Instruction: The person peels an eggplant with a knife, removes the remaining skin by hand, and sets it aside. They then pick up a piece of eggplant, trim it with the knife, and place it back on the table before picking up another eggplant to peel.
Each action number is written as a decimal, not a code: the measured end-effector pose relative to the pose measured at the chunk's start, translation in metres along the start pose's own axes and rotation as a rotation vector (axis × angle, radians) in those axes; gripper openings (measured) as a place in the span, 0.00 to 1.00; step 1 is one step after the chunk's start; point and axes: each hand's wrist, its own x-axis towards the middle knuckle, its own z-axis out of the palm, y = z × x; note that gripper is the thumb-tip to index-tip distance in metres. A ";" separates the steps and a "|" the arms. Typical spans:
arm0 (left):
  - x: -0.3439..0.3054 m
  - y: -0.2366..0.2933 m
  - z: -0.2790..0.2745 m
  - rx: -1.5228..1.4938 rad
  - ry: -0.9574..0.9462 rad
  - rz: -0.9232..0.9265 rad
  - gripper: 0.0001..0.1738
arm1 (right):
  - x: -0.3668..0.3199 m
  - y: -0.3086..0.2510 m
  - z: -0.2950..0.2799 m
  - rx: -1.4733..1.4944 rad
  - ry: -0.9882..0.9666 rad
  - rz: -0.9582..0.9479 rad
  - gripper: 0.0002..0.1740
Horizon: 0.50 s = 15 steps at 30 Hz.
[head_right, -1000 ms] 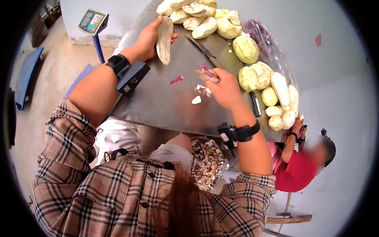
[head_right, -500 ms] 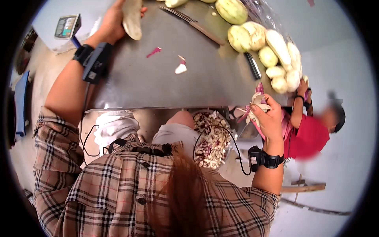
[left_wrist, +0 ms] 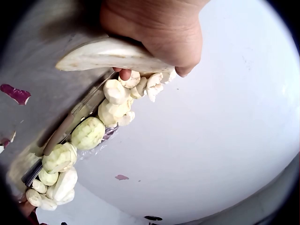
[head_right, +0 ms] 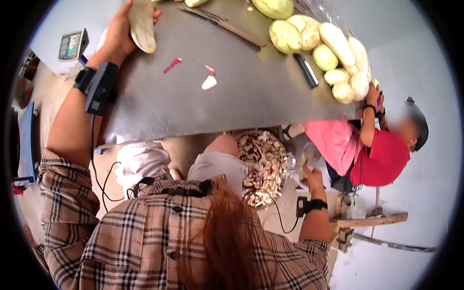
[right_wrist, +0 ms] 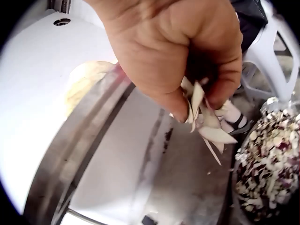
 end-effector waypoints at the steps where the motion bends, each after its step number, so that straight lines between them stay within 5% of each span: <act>1: -0.002 0.000 0.002 0.004 0.017 0.001 0.26 | 0.016 0.018 -0.008 -0.016 -0.028 0.027 0.25; 3: 0.006 -0.004 -0.010 0.024 -0.047 0.028 0.27 | 0.016 0.015 -0.009 -0.170 0.065 -0.018 0.26; 6: -0.002 -0.002 -0.002 0.038 -0.031 0.067 0.31 | 0.045 0.000 -0.027 -0.168 0.268 -0.682 0.12; 8: -0.007 0.003 -0.002 0.058 -0.025 -0.030 0.31 | -0.008 -0.074 0.000 0.101 0.196 -0.878 0.04; 15: -0.001 0.000 -0.003 -0.066 -0.009 0.078 0.28 | -0.185 -0.268 0.131 -0.494 -0.324 -1.686 0.12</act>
